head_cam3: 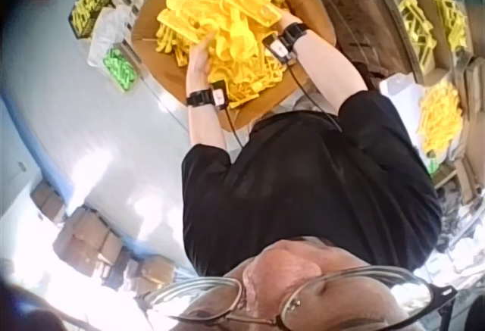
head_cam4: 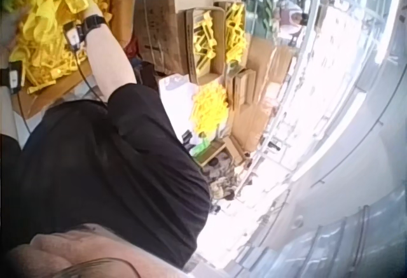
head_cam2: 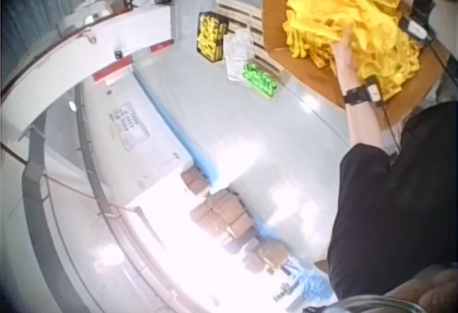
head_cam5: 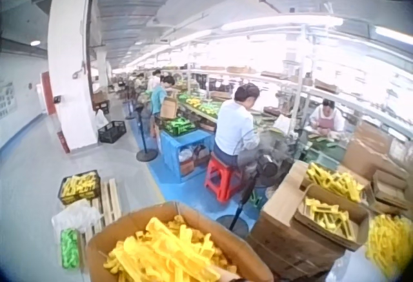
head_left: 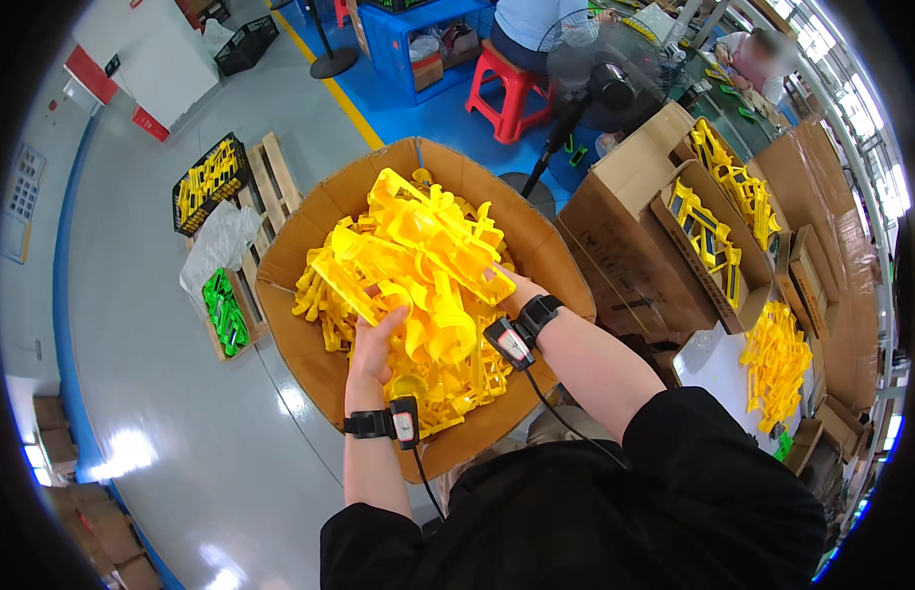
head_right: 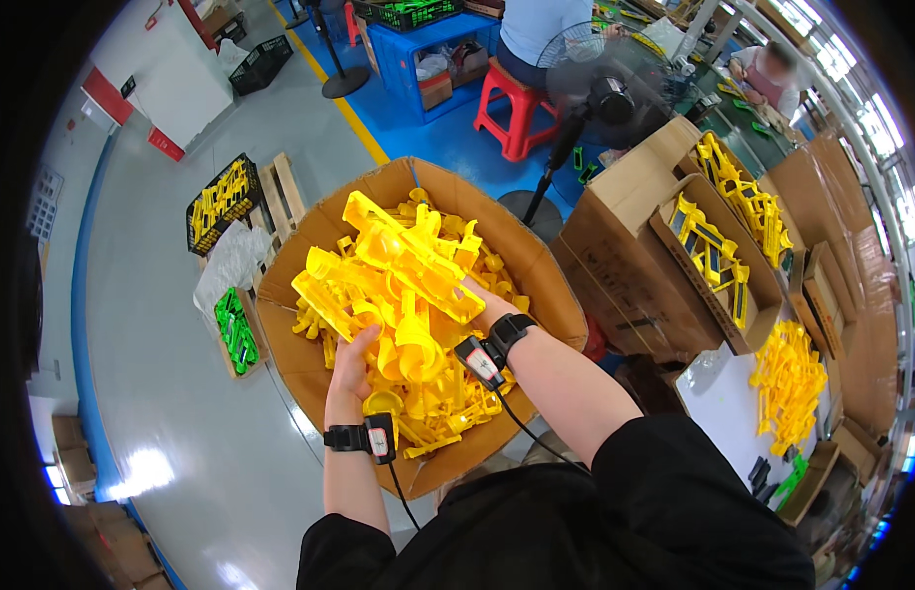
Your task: Manually assembling plastic toy components by fitting yellow housing pieces onto black internal parts at a factory workstation.
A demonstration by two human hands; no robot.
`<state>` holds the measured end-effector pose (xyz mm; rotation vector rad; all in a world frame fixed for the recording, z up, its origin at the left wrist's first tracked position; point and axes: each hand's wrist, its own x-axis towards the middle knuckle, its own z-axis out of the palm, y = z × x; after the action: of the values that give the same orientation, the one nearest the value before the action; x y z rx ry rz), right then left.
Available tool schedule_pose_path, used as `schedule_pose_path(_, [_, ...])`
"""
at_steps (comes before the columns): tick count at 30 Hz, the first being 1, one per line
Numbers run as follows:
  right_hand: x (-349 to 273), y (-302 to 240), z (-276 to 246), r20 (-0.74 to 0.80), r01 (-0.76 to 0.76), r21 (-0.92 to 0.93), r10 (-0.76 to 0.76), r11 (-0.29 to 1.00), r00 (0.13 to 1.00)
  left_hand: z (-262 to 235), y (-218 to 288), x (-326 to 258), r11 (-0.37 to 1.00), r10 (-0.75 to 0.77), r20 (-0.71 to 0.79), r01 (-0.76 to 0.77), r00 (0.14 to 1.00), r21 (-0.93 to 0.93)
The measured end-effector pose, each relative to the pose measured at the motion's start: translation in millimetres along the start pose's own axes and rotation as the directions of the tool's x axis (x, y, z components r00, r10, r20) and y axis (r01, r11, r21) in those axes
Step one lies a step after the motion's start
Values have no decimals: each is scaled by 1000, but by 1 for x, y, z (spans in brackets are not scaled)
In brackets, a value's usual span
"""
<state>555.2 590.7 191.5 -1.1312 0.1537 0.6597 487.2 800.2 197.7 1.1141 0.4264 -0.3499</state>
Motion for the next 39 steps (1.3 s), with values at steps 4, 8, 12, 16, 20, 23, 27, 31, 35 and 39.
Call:
schedule_pose_path(4, [-9,-1,3,-4,22,20,-22,1000,1000,1,-8,-1,999,35,5,-35,999,36])
schedule_pose_path(8, [-12,-2,6,3,34,35,-34,999,999,8,0,-9,999,42,25,-43,999,11])
schedule_pose_path(12, [-14,-3,13,14,41,48,-42,998,999,7,3,-13,999,38,24,-38,999,-18])
schedule_pose_path(16, [-14,-8,19,25,56,57,-57,997,998,11,12,-17,999,37,25,-37,999,-1])
schedule_pose_path(20, [-24,-16,18,23,87,69,-89,994,996,19,19,-20,998,64,50,-65,997,11])
schedule_pose_path(23, [-32,-26,17,8,123,82,-124,989,992,31,29,-25,996,82,71,-84,994,31])
schedule_pose_path(27, [-50,-42,11,-30,192,99,-190,976,981,47,39,-25,987,125,149,-138,981,82])
schedule_pose_path(31, [-70,-65,-11,-47,305,271,-304,913,951,87,52,-21,976,127,220,-162,967,147])
schedule_pose_path(35, [-141,-110,-15,-91,314,402,-304,860,948,136,64,-14,969,114,363,-184,925,166])
schedule_pose_path(39, [-172,-120,-67,-165,558,490,-557,670,814,212,72,-13,957,72,558,-216,826,196])
